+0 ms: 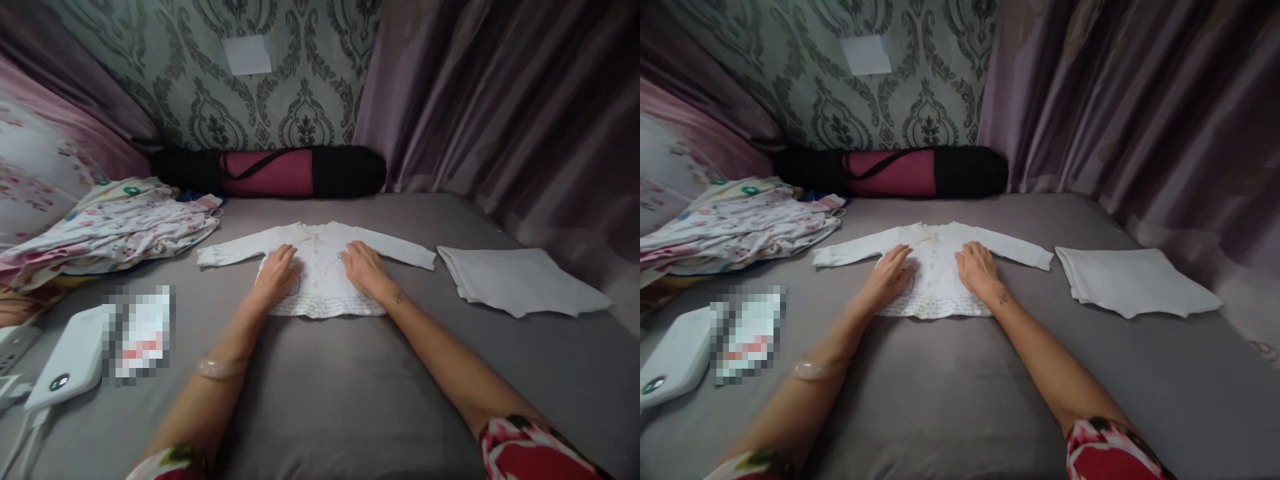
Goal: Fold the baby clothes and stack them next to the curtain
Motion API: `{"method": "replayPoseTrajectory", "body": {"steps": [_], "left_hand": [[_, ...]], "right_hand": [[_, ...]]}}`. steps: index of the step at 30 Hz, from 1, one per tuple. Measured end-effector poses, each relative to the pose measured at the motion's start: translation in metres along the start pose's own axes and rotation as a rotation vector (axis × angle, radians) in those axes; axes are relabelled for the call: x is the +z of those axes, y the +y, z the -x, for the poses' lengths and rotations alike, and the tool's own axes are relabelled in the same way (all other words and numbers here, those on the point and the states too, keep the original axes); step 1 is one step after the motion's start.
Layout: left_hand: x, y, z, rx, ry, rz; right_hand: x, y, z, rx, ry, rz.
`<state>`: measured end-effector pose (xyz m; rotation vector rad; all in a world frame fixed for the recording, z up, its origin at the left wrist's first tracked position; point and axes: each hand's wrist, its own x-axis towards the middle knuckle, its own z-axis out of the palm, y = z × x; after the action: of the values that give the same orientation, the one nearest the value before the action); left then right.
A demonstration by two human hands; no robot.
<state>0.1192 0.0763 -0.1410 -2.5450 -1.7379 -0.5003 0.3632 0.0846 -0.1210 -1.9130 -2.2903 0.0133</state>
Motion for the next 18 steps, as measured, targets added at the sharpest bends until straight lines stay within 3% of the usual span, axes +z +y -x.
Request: {"method": "replayPoseTrajectory", "body": {"steps": [2, 5, 11, 18], "left_hand": [[0.01, 0.006, 0.001, 0.026, -0.129, 0.005], [0.019, 0.009, 0.003, -0.036, -0.242, -0.02], [0.01, 0.003, 0.017, -0.008, -0.271, -0.057], [-0.008, -0.012, 0.065, 0.149, -0.301, -0.028]], "right_hand": [[0.01, -0.004, 0.001, -0.106, -0.071, -0.032], [0.023, -0.002, 0.007, -0.146, -0.157, -0.04], [0.022, 0.012, 0.037, -0.246, -0.157, -0.015], [0.007, 0.033, 0.097, -0.436, -0.199, -0.058]]}}
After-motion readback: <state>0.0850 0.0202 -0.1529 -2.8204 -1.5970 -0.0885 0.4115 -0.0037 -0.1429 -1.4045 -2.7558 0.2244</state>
